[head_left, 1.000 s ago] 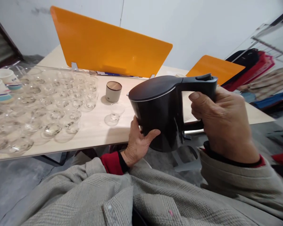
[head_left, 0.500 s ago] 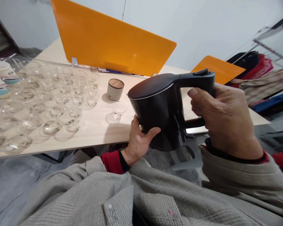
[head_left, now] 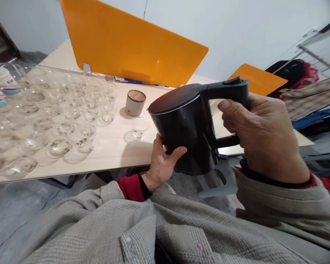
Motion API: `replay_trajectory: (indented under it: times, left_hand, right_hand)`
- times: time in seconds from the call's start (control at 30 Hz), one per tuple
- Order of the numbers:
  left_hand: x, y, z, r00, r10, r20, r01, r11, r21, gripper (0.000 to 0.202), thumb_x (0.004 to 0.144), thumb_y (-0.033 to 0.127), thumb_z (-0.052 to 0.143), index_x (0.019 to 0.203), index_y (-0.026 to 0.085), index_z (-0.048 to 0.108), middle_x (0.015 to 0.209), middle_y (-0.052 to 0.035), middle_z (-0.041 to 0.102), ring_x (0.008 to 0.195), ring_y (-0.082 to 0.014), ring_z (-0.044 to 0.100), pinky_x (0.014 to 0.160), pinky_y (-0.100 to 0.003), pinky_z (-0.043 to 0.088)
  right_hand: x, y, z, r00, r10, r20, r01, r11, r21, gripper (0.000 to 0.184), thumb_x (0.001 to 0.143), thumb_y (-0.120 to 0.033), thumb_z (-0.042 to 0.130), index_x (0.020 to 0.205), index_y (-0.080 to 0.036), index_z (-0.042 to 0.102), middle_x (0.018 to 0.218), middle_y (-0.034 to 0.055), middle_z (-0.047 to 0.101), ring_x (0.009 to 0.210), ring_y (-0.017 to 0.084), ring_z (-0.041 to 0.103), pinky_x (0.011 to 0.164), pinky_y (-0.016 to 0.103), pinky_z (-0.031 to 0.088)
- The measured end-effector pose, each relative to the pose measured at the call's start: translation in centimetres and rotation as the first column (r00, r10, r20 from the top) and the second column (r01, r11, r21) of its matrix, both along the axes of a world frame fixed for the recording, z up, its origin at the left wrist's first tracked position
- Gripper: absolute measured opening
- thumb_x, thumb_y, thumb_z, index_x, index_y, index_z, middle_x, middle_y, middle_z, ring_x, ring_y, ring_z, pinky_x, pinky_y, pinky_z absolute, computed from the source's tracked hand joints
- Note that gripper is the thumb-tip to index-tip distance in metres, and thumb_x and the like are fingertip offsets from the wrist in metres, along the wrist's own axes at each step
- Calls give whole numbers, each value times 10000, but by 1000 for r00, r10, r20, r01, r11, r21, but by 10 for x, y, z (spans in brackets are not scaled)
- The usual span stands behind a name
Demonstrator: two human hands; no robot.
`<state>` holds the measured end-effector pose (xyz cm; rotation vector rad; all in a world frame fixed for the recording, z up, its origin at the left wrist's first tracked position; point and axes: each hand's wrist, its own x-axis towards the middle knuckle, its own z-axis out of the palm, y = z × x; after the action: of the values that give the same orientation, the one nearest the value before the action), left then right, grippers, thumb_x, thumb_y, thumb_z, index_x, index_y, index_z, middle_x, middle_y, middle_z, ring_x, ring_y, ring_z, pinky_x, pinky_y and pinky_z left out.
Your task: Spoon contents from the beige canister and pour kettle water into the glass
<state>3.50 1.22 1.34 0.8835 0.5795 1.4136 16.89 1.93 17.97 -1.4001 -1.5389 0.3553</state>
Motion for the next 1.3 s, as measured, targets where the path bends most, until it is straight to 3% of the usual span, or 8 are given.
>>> replay_trajectory:
  times: [0.4,1.3]
  left_hand:
    - [-2,0,-3,1000,-4,-26,4,1000,11,872,780,730,877,1408,230,536,1477,-166,674,1366,-344,659,1175,-563,557]
    - [-3,-2,-1,1000,-11,21,11,1000,0,868,770,708,899,1391,230,527,1485,-163,666,1369,-338,658,1208,-569,533]
  right_hand:
    - [0,3,1,998,-20,58,20,1000,-4,382,862,-418,825,665,-218,566,533,-77,428,486,66,359,441,255,231]
    - [-3,0,0,998,-17,65,16,1000,27,351,894,-351,809,665,-213,582,541,-66,469,492,68,377,457,251,243]
